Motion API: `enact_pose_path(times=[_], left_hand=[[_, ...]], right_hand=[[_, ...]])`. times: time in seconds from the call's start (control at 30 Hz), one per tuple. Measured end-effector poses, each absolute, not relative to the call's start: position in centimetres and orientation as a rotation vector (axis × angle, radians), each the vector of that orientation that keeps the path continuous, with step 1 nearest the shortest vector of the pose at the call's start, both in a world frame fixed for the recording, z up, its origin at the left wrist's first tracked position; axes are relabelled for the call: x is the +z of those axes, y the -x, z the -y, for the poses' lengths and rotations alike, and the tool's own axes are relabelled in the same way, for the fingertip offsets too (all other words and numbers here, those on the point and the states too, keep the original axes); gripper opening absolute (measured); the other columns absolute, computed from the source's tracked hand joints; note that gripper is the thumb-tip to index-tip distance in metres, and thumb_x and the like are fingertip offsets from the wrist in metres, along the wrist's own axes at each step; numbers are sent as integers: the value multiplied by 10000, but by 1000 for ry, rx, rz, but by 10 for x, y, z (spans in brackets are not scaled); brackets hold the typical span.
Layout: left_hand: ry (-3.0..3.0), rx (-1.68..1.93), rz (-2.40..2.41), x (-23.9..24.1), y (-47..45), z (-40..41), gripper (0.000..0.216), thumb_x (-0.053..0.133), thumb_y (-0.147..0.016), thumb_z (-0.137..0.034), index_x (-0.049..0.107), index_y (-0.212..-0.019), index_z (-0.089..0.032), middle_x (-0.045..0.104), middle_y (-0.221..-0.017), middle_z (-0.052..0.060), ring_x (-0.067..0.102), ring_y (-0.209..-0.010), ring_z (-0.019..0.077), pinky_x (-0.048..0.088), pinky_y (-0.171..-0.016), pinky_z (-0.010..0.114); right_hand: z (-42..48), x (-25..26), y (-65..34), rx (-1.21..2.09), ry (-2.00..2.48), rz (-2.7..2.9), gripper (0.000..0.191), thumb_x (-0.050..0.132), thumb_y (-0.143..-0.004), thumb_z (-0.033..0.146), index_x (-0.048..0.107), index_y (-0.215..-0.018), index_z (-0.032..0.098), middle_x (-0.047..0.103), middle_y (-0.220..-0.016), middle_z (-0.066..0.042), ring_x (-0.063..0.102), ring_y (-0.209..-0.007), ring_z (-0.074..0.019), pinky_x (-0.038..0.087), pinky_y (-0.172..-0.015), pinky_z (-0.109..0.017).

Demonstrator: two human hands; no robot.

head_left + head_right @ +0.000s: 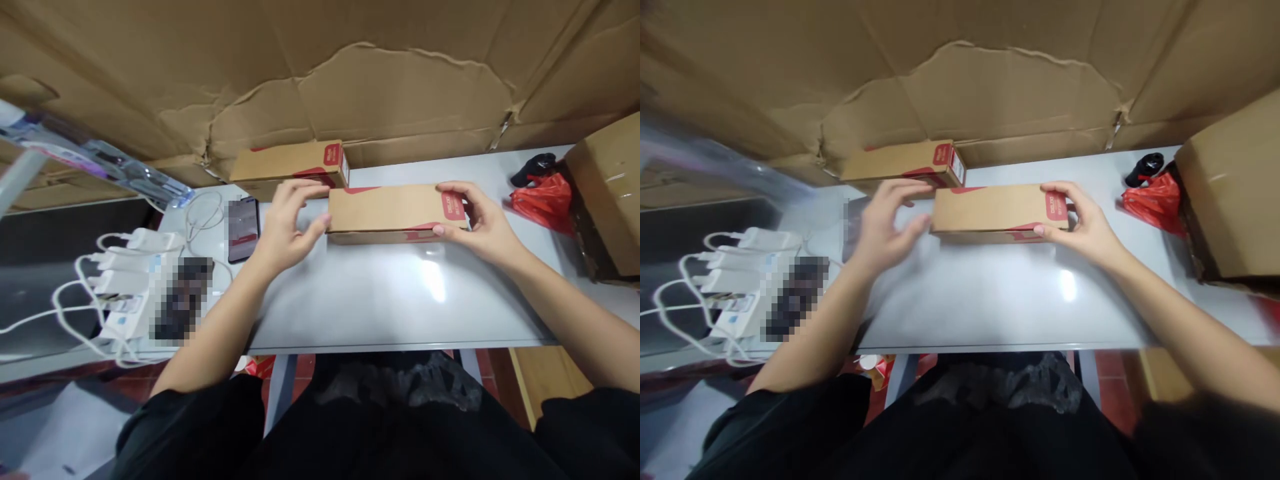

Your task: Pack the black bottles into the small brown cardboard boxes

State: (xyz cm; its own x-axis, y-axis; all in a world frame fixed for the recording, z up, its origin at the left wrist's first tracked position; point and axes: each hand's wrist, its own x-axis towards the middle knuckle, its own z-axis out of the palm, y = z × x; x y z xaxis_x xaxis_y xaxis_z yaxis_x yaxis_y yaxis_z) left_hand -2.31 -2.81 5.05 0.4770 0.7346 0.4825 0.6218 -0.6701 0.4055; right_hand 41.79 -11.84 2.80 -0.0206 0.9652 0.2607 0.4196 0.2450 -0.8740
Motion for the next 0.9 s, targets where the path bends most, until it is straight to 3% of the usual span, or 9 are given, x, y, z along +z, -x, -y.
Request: enact_pose_path(times=[0.13,0.33,0.47,0.57,0.73,0.9], left_hand=[[-2443,1006,-1080,36,17,38,661,721,-1217,-783,753,-1672,-304,745,-1775,218,731,-1674,408,754,-1225,574],[-2303,1036,-1113,28,18,11,729,786,-1156,-860,796,-1588,-273,801,-1735,201,817,-1553,359,740,-1239,518],[-2360,987,-1135,42,17,-5,714,844,-1122,-835,821,-1540,-256,789,-1762,211,777,-1622,396,705,-1309,553],[-2476,848,-1121,62,18,-14,640,886,-1125,-715,812,-1566,-257,826,-1691,190,795,-1556,401,656,-1372,591],[-2668,577,-1068,97,19,-30,563,926,-1108,-608,813,-1556,-287,898,-1465,145,823,-1402,403,648,-1335,616],[-2796,543,-1016,101,20,-35,426,863,-1166,-605,823,-1479,-318,889,-1282,122,831,-1325,392,634,-1337,615]], right_hand=[[93,34,-412,832,1348,1601,934,1112,-849,806,801,-1615,370,823,-1687,-128,837,-1475,-484,721,-1308,-715],[56,56,-419,793,1380,1801,995,1184,-717,866,881,-1522,366,862,-1582,-143,848,-1433,-501,719,-1317,-767],[44,57,-419,566,1299,1802,777,1111,-836,879,966,-1409,373,759,-1766,-158,777,-1613,-516,698,-1380,-754],[43,49,-418,484,1278,1813,708,1043,-933,858,972,-1449,378,769,-1756,-168,778,-1629,-514,715,-1362,-745],[47,43,-421,375,1296,1861,801,987,-984,830,892,-1643,385,808,-1721,-161,794,-1605,-495,728,-1345,-716],[49,34,-420,391,1277,1827,943,961,-997,824,769,-1803,376,753,-1811,-187,759,-1668,-502,706,-1343,-754]])
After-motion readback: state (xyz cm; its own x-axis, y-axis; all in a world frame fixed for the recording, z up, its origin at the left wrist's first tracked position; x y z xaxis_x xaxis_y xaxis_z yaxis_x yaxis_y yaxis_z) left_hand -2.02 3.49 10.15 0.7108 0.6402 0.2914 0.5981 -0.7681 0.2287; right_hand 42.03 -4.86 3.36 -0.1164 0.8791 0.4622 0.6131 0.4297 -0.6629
